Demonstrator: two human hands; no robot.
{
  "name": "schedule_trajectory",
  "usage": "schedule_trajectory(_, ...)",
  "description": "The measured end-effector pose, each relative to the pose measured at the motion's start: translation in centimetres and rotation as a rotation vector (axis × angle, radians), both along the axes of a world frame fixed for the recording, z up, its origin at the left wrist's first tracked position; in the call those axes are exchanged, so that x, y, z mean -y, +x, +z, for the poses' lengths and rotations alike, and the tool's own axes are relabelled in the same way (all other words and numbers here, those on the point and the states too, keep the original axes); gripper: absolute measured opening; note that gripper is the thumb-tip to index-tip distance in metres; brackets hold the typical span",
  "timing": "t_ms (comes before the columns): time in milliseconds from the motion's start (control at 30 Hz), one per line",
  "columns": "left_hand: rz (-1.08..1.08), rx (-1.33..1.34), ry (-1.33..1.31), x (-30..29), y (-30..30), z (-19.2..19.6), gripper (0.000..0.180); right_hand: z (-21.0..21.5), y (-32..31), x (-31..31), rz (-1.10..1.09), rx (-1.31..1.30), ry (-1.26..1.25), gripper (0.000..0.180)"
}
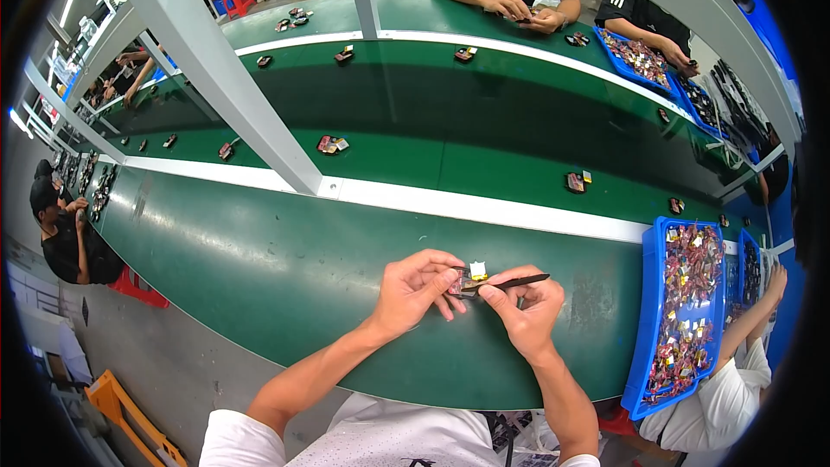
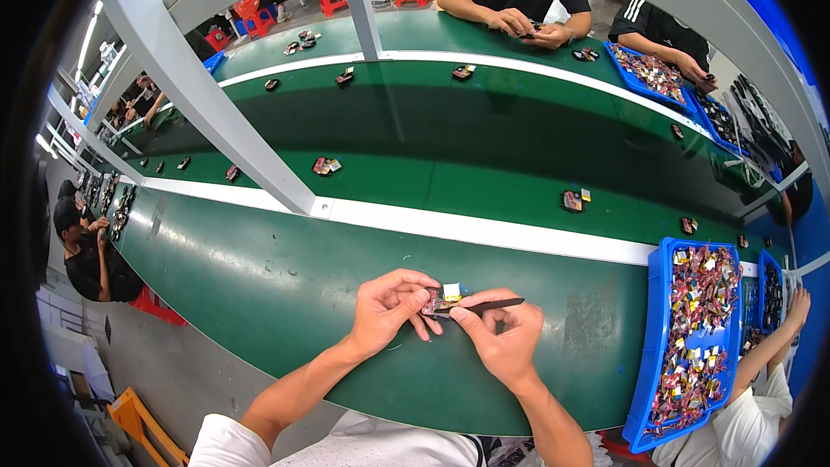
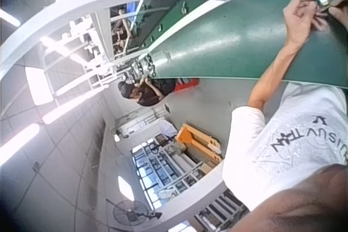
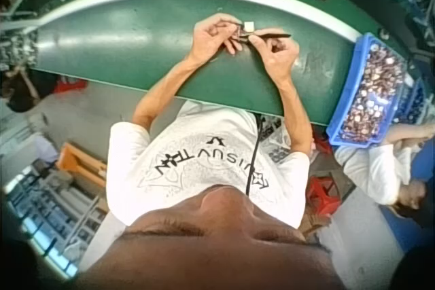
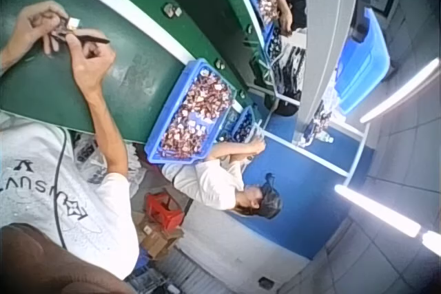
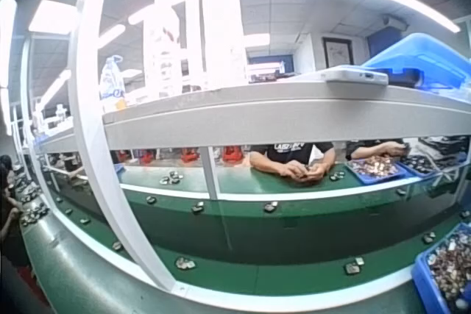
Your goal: The person is using tweezers to assemble small electronic components on a circuit board at a factory workbench.
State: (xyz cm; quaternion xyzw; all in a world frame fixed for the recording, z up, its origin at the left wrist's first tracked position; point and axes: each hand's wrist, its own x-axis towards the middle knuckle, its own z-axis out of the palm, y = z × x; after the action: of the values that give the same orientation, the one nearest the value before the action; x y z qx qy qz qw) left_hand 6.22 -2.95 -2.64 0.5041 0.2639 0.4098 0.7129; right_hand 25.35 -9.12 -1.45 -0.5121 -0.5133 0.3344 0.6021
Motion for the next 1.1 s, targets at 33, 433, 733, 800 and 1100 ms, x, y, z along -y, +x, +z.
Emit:
schedule_trajectory(33,0.0,0.0,-0.001,0.0,0.0,0.0,0.023,0.0,0.0,0.0,-0.001,-0.003,-0.01,0.011)
schedule_trajectory(433,0.011,-0.011,0.022,0.1,0.1,0.0,0.025,-0.2,-0.4,0.3,-0.055,0.112,0.05,0.012)
schedule_trajectory(733,-0.01,-0.009,-0.013,-0.2,-0.2,0.7,0.02,0.3,0.1,0.3,0.012,0.169,0.057,0.012)
schedule_trajectory(800,-0.011,-0.014,-0.031,-0.2,-0.2,0.9,0.018,0.2,0.1,0.2,0.009,0.159,0.051,0.013)
schedule_trajectory(1100,0.128,-0.03,-0.02,-0.3,0.1,0.5,0.018,0.2,-0.1,0.2,-0.053,0.105,0.08,0.015)
